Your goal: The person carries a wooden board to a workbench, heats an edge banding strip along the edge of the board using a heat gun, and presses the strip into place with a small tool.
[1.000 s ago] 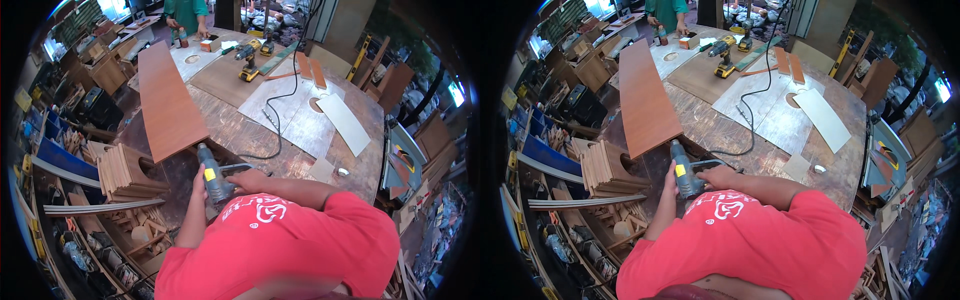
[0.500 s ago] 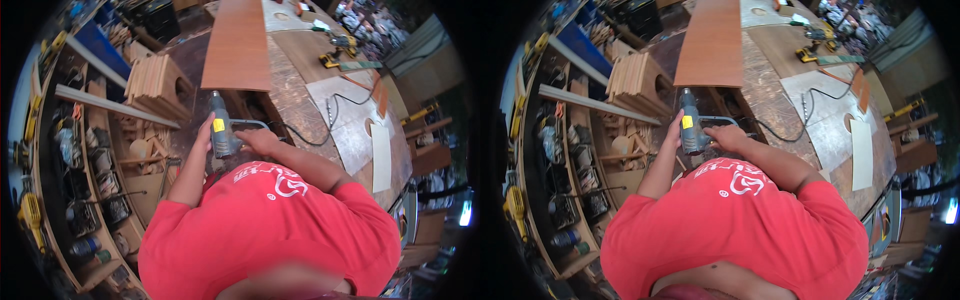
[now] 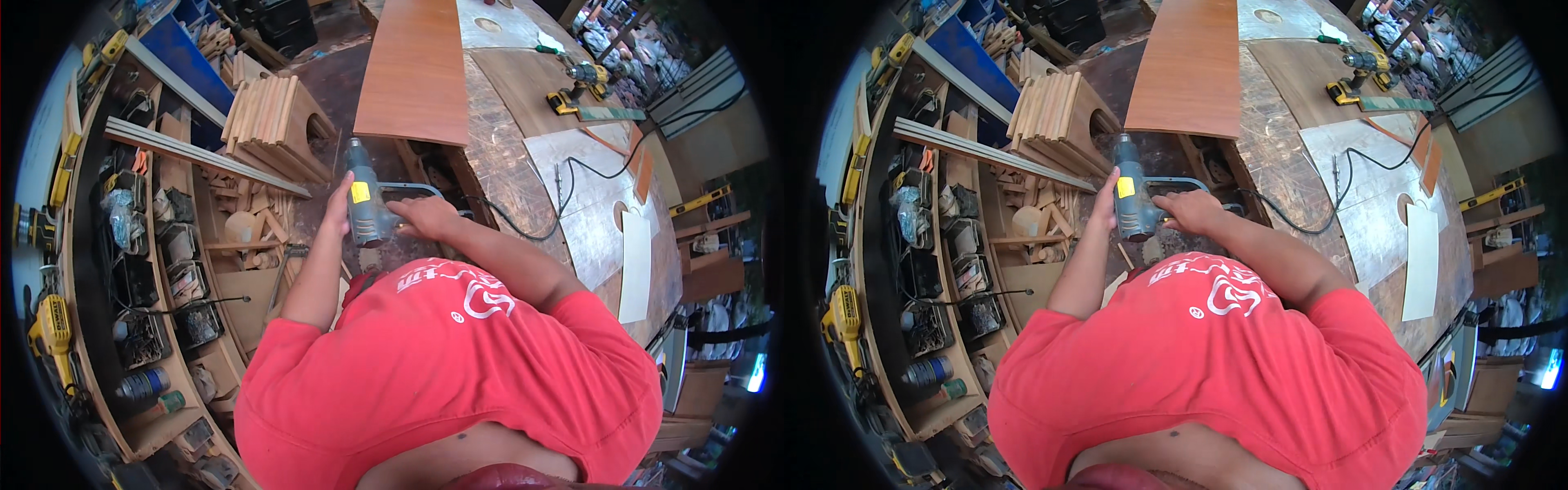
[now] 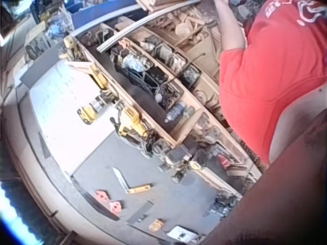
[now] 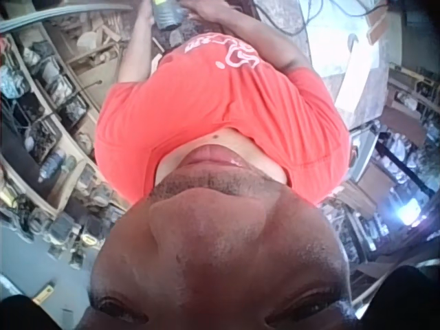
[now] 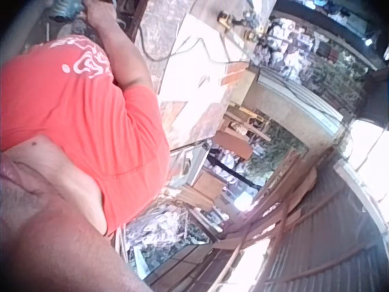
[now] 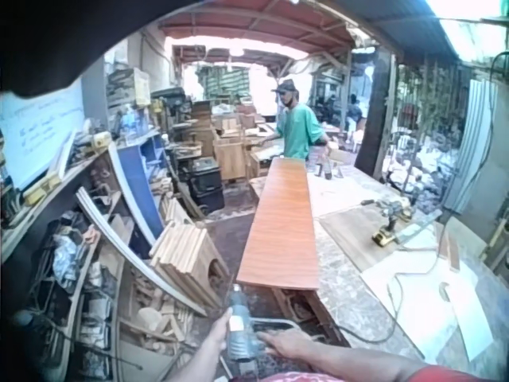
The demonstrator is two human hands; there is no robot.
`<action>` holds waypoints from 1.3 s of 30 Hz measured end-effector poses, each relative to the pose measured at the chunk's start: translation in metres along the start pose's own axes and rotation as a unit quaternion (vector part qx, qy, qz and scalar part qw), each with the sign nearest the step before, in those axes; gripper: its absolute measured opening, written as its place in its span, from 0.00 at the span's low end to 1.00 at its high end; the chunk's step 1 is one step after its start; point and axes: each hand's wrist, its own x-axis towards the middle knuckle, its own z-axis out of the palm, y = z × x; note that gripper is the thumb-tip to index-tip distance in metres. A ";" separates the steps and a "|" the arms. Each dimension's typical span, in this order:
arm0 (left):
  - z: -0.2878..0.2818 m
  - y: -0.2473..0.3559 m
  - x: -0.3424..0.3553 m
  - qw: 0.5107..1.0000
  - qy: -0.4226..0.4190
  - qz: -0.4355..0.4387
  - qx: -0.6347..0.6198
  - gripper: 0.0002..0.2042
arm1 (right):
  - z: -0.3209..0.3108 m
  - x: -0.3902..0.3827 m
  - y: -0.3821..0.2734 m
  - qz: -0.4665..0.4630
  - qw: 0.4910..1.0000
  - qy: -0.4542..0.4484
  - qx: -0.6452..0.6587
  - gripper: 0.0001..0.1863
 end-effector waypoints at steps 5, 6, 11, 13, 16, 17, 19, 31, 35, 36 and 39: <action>0.031 -0.021 0.012 0.998 -0.056 -0.019 0.010 0.26 | 0.005 -0.035 0.012 0.038 0.999 0.025 0.030 0.28; 0.038 -0.026 0.012 0.997 -0.061 -0.031 0.016 0.25 | 0.007 -0.044 0.015 0.046 0.998 0.028 0.032 0.28; 0.078 -0.052 0.018 0.994 -0.085 -0.057 0.046 0.24 | 0.005 -0.092 0.016 0.122 0.991 0.028 0.040 0.29; 0.096 -0.061 0.018 0.990 -0.102 -0.073 0.064 0.24 | 0.010 -0.110 0.019 0.142 0.988 0.040 0.048 0.29; 0.119 -0.072 0.021 0.984 -0.126 -0.090 0.091 0.24 | 0.014 -0.135 0.020 0.174 0.981 0.063 0.061 0.29; 0.125 -0.077 0.023 0.979 -0.142 -0.097 0.104 0.26 | 0.014 -0.142 0.020 0.186 0.978 0.073 0.065 0.30; 0.135 -0.087 0.029 0.977 -0.151 -0.107 0.107 0.25 | 0.016 -0.155 0.021 0.204 0.973 0.079 0.071 0.30; 0.145 -0.084 0.014 0.976 -0.142 -0.147 0.074 0.23 | 0.010 -0.169 0.022 0.210 0.967 0.082 0.117 0.30; 0.124 -0.061 -0.001 0.983 -0.116 -0.132 0.053 0.24 | 0.019 -0.149 0.027 0.078 0.980 0.092 0.156 0.30; 0.121 -0.059 -0.004 0.983 -0.117 -0.131 0.052 0.24 | 0.025 -0.147 0.027 0.061 0.979 0.107 0.160 0.31; 0.112 -0.054 -0.008 0.988 -0.088 -0.117 0.047 0.25 | 0.020 -0.138 0.024 0.017 0.980 0.137 0.146 0.31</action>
